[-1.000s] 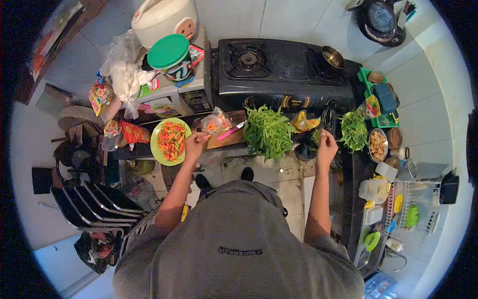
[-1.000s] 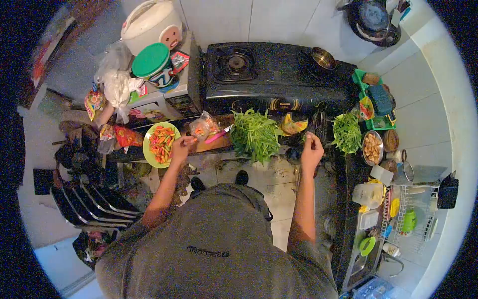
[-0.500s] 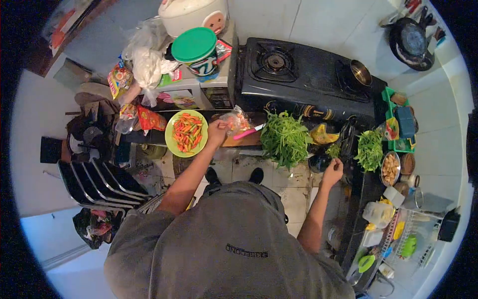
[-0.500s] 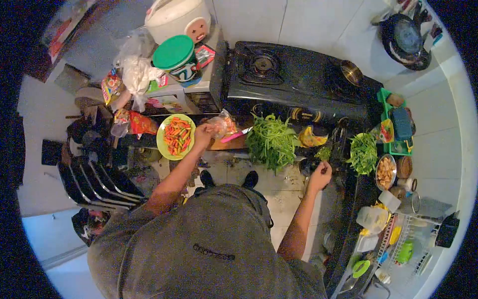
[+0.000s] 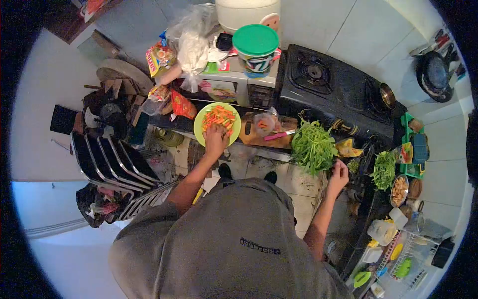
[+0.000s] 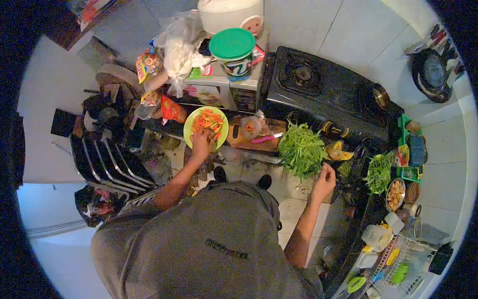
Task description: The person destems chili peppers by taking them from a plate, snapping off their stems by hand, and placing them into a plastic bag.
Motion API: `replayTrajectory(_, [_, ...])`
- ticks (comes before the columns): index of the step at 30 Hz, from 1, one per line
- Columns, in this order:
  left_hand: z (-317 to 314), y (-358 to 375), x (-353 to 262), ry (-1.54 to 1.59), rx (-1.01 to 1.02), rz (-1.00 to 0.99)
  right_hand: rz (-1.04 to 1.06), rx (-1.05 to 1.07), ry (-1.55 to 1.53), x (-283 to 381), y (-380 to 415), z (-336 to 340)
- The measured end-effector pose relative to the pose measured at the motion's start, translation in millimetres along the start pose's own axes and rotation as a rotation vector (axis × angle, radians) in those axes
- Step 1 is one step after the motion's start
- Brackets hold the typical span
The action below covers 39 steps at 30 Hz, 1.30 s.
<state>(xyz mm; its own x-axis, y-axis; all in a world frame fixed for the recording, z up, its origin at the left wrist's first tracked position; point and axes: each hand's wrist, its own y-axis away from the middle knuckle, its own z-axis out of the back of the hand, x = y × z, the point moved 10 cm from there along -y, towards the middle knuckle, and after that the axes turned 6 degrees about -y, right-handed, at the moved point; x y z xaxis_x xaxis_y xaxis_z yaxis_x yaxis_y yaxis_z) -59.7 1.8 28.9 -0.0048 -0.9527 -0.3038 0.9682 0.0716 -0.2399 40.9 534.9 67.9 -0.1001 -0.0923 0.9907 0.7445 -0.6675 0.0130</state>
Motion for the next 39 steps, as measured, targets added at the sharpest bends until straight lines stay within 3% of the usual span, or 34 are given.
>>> replayTrajectory(6, [5.6,24.6,-3.7,-0.034,0.131,-0.043,0.061,0.164,-0.072,49.9,32.0,-90.0])
replayTrajectory(11, [-10.3,22.1,-13.8,-0.211,0.045,-0.069,0.05,0.322,-0.022,74.5,69.1,-132.0])
replayTrajectory(19, [-49.0,17.5,0.6,-0.357,0.032,-0.036,0.025,0.349,-0.055,68.0,99.1,-134.3])
replayTrajectory(25, [-1.0,6.3,-9.2,-0.018,0.06,0.087,-0.022,0.378,-0.095,66.2,114.9,-140.1])
replayTrajectory(27, [-8.0,4.4,-11.1,0.429,0.228,0.152,-0.026,0.468,0.028,66.4,122.4,-157.8])
replayTrajectory(28, [9.2,3.1,-22.1,0.429,0.232,0.149,-0.023,0.508,-0.01,71.2,127.2,-168.7])
replayTrajectory(30, [50.5,2.2,-62.4,0.91,0.293,0.205,-0.039,0.55,-0.025,94.1,137.1,-191.2])
replayTrajectory(31, [63.6,3.4,-74.7,0.913,0.299,0.202,-0.053,0.596,-0.04,103.5,143.0,-203.2])
replayTrajectory(33, [101.6,2.0,-104.5,0.904,0.184,0.011,-0.002,0.637,-0.071,118.8,149.8,-221.2])
replayTrajectory(39, [136.5,7.0,-126.4,0.855,0.097,-0.053,0.144,0.801,-0.125,146.8,165.4,-254.7])
